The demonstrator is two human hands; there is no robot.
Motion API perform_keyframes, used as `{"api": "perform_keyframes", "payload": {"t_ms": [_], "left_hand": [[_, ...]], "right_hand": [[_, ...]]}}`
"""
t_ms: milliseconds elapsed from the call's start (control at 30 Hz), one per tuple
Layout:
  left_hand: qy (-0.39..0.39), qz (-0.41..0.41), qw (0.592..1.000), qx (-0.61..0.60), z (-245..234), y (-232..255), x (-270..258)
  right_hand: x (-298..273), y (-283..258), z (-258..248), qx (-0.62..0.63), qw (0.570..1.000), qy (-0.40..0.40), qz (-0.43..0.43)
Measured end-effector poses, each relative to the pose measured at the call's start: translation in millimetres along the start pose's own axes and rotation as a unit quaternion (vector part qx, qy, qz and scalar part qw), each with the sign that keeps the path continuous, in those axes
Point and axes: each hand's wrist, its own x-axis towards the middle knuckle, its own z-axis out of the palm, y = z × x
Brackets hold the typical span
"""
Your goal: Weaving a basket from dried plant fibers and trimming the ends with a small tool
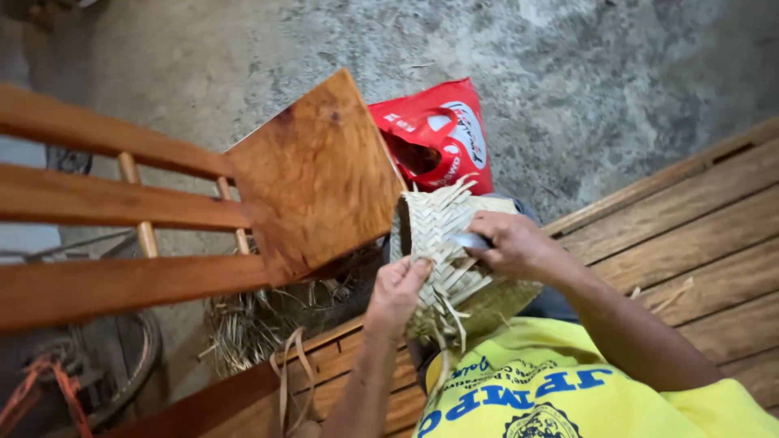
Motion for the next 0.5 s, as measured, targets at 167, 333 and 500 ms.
{"api": "perform_keyframes", "payload": {"t_ms": [167, 333, 500], "left_hand": [[-0.028, 0.032, 0.999, 0.001, -6.6, -58.8, 39.0], [-0.050, 0.071, 0.996, 0.003, -21.3, -81.8, 34.2], [-0.098, 0.005, 0.995, -0.020, -25.1, -60.3, 5.3]], "right_hand": [[3.8, 9.0, 8.1, 0.099, 0.988, -0.060, 0.103], [-7.0, 31.7, 38.2, 0.102, 0.984, -0.052, 0.135], [-10.5, 43.1, 43.4, 0.086, 0.986, -0.004, 0.140]]}}
